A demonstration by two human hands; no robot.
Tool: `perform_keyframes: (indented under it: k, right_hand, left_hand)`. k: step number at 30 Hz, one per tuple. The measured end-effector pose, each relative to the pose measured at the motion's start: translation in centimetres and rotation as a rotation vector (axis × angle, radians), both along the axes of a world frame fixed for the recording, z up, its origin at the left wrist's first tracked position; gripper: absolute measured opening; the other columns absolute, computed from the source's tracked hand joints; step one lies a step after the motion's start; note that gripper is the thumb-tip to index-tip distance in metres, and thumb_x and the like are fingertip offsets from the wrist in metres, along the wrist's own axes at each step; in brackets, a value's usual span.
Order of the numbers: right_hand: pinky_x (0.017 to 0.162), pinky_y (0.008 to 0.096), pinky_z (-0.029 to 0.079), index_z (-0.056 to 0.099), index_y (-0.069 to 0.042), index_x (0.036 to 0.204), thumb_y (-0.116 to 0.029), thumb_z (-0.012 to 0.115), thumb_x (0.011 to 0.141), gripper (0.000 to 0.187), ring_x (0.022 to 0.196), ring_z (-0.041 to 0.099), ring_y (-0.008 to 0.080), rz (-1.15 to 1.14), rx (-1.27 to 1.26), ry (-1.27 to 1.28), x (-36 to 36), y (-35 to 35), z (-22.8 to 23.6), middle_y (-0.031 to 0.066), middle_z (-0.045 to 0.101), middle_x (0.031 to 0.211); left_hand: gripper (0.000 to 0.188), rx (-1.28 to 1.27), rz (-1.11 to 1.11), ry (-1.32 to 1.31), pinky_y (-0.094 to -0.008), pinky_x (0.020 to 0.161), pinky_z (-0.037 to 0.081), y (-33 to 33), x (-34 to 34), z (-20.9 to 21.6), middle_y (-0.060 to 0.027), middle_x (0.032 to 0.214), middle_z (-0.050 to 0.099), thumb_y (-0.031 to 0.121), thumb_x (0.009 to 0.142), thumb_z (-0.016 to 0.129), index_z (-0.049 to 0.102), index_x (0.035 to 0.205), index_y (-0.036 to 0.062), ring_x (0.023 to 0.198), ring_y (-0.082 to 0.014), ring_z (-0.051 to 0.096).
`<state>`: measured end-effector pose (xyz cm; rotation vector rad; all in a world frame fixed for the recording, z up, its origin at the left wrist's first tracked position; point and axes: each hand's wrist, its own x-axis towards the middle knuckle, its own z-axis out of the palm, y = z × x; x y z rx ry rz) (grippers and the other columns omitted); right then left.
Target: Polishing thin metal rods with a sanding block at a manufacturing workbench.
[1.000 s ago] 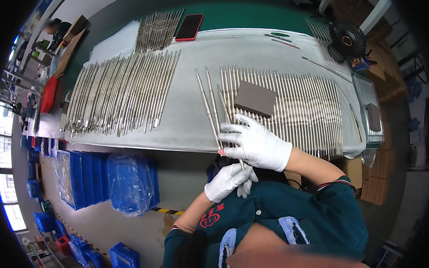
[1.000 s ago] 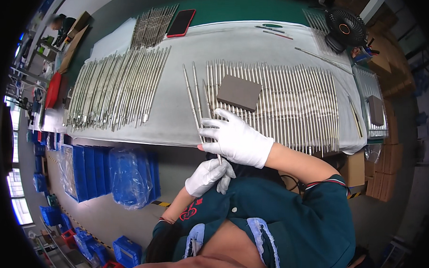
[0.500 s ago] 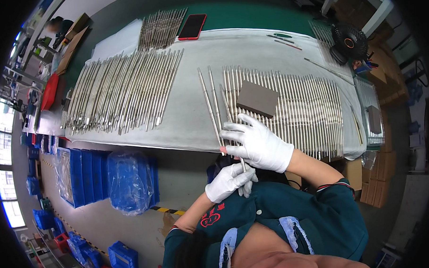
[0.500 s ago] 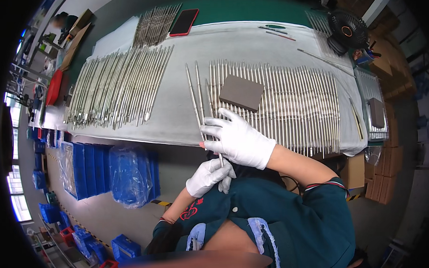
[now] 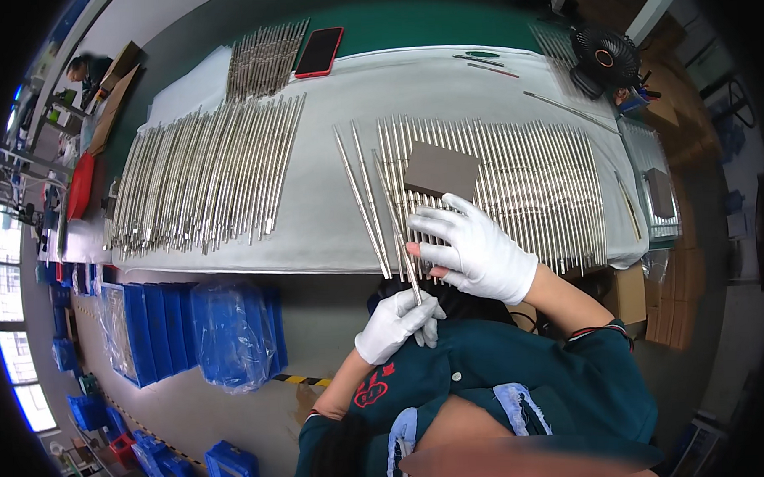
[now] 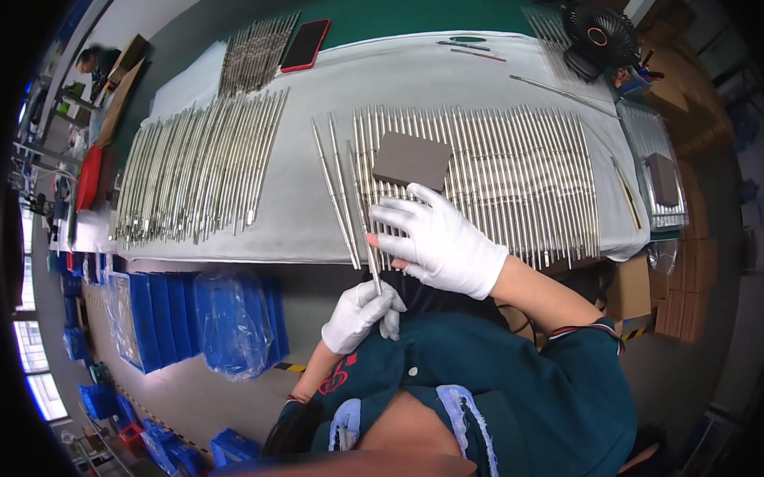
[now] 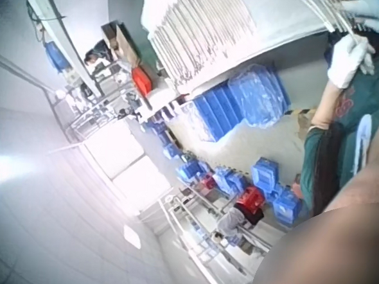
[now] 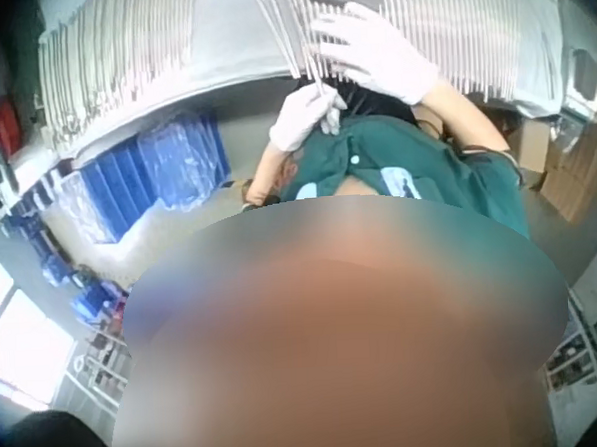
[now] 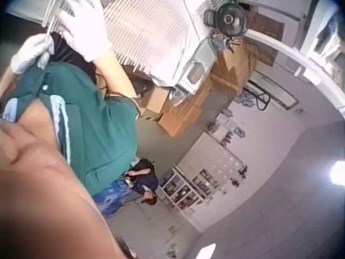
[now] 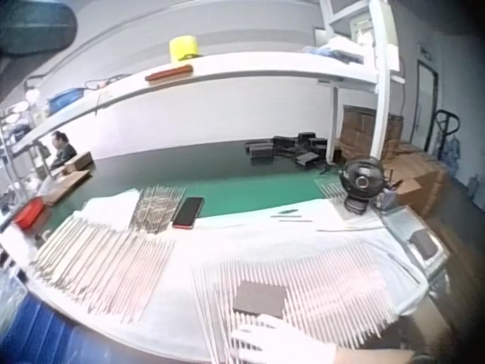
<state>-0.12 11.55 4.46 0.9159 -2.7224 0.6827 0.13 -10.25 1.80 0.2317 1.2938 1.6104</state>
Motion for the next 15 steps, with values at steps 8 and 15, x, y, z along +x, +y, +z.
perform_keyframes:
  k: [8,15]
  right_hand:
    - [0.108,0.0512,0.034,0.055,-0.011,0.126,-0.01,0.071,0.074,0.055,0.126,0.049,0.0323,-0.183,0.009,0.091,0.7,4.3,1.5,0.0129,0.053,0.133]
    - [0.107,0.0451,0.036,0.06,-0.011,0.12,-0.016,0.07,0.08,0.042,0.122,0.051,0.0277,-0.395,0.095,0.17,0.8,8.7,2.2,0.0106,0.056,0.129]
  left_hand:
    - [0.031,-0.073,0.121,0.022,-0.0242,0.054,0.048,-1.4,0.6,-2.3,-0.0072,0.065,0.062,0.024,0.101,0.05,0.061,0.098,-0.0044,0.058,-0.0143,0.061]
    - [0.031,-0.153,0.202,-0.016,-0.0239,0.06,0.049,-1.6,0.7,-3.8,-0.0051,0.069,0.06,0.024,0.101,0.049,0.061,0.107,-0.0042,0.064,-0.013,0.062]
